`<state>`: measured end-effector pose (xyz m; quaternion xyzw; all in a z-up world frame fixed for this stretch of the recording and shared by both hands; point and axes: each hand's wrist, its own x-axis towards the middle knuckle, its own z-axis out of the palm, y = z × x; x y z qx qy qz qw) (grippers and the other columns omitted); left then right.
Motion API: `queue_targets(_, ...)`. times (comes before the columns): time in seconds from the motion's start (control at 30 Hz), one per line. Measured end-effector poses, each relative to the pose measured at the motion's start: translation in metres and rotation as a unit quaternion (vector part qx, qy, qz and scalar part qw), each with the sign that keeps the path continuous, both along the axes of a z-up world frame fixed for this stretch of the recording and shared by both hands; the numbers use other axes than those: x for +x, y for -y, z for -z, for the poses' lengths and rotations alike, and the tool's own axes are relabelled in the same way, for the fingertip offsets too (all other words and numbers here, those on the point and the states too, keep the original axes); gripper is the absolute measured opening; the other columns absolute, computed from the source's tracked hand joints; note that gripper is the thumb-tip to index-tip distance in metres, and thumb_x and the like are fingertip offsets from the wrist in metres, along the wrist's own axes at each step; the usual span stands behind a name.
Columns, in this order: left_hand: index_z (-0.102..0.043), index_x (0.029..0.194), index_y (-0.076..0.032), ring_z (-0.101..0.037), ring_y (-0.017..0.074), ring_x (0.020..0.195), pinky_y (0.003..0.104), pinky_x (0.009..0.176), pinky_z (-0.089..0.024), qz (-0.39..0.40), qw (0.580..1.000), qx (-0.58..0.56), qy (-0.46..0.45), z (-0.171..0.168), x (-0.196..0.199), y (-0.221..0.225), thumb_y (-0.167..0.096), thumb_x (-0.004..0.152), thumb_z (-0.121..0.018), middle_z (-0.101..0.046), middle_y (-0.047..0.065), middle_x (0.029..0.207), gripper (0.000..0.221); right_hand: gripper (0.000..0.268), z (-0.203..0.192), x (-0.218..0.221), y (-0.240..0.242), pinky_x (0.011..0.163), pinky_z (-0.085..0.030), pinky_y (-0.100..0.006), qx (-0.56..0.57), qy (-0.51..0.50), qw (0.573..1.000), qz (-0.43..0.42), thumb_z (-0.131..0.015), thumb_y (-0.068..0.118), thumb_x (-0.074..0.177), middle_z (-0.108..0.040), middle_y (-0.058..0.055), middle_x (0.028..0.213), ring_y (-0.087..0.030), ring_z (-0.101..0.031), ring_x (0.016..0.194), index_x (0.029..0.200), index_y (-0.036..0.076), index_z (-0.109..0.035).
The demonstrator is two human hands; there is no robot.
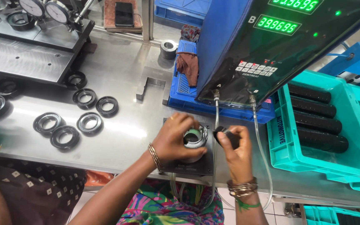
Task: Inspecting metal bearings using a digital inspection machine at a quality control station.
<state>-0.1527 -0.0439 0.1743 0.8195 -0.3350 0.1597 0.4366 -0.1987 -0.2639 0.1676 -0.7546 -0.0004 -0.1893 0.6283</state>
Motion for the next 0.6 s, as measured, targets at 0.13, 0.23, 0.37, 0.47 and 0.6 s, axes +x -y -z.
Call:
queue_targets(0.13, -0.065, 0.096, -0.008, -0.061, 0.0285, 0.105, 0.040, 0.092, -0.049, -0.067, 0.988, -0.119, 0.074, 0.007, 0.036, -0.024, -0.044, 0.071, -0.091, -0.066, 0.009, 0.109, 0.051, 0.032, 0.001, 0.007, -0.045, 0.087, -0.051, -0.031, -0.226, 0.066, 0.972, -0.018, -0.081, 0.023, 0.082, -0.062, -0.005, 0.106, -0.019, -0.061, 0.101, 0.098, 0.009, -0.057)
queue_targets(0.23, -0.063, 0.086, -0.007, -0.061, 0.0283, 0.099, 0.042, 0.087, -0.050, -0.220, 0.971, -0.092, 0.034, 0.056, 0.074, -0.053, -0.047, 0.071, -0.092, -0.065, 0.008, 0.101, 0.051, 0.032, -0.006, 0.002, -0.077, 0.095, -0.049, -0.041, -0.378, 0.157, 0.912, -0.031, -0.084, 0.020, 0.075, -0.062, -0.009, 0.113, -0.030, -0.059, 0.114, 0.092, 0.009, -0.060)
queue_targets(0.37, -0.070, 0.082, -0.009, -0.057, 0.0342, 0.102, 0.043, 0.085, -0.050, -0.321, 0.941, 0.060, -0.091, 0.143, 0.105, -0.076, -0.054, 0.065, -0.091, -0.066, 0.013, 0.104, 0.052, 0.029, -0.006, -0.002, -0.078, 0.097, -0.050, -0.044, -0.411, 0.169, 0.893, -0.066, -0.085, 0.019, 0.074, -0.063, -0.008, 0.115, -0.033, -0.059, 0.119, 0.089, 0.010, -0.062)
queue_targets(0.47, -0.075, 0.088, -0.011, -0.052, 0.0365, 0.113, 0.044, 0.092, -0.047, -0.290, 0.945, 0.123, -0.094, 0.162, 0.104, -0.073, -0.053, 0.065, -0.089, -0.062, 0.015, 0.120, 0.050, 0.028, -0.018, 0.003, -0.033, 0.096, -0.051, -0.044, -0.393, 0.152, 0.906, -0.039, -0.084, 0.019, 0.073, -0.064, -0.008, 0.116, -0.031, -0.060, 0.115, 0.092, 0.010, -0.065)
queue_targets(0.6, -0.077, 0.100, -0.013, -0.037, 0.0408, 0.134, 0.054, 0.108, -0.030, -0.298, 0.942, 0.154, -0.020, 0.155, 0.102, -0.064, -0.043, 0.076, -0.082, -0.045, 0.017, 0.148, 0.038, 0.024, -0.019, 0.028, 0.136, 0.092, -0.053, -0.039, -0.402, 0.032, 0.890, 0.212, -0.081, 0.032, 0.099, -0.072, -0.009, 0.106, -0.026, -0.069, 0.102, 0.104, 0.011, -0.071)
